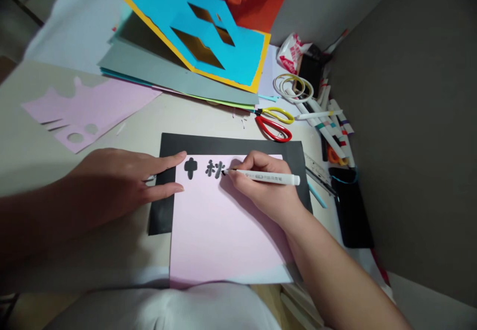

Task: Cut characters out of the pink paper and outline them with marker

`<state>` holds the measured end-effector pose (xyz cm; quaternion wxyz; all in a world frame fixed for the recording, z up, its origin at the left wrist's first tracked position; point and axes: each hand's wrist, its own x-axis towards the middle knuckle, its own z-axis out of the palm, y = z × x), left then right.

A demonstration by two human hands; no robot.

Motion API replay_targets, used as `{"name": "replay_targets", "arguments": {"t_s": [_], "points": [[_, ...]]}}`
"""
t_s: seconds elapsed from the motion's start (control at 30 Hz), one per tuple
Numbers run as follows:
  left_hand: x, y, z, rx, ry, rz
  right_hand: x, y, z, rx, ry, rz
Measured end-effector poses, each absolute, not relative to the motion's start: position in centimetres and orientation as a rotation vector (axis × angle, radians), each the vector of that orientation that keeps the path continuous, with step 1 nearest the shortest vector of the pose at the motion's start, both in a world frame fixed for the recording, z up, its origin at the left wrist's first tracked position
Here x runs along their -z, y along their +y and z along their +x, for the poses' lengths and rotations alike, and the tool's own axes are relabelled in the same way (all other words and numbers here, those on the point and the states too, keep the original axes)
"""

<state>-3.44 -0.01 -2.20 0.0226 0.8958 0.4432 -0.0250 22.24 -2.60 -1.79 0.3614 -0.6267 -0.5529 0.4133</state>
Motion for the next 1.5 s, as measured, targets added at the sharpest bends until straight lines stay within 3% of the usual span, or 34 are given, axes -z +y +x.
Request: {"name": "replay_targets", "arguments": {"t_s": [0.33,0.63,1.5], "points": [[1.92,0.16,-3.39,0.179,1.375,2.741,1.61,-2.66,22.33,-1.055,-1.43,-1.645],[2.78,-0.01,-3.81,-0.005,1.364,2.832,1.64,-2.63,22.51,-1.044,-1.449,-1.644],[2.52,0.08,-3.67,0.007,1.377,2.759,1.5,-2.57,22.6,-1.041,-1.486,-1.649]]}}
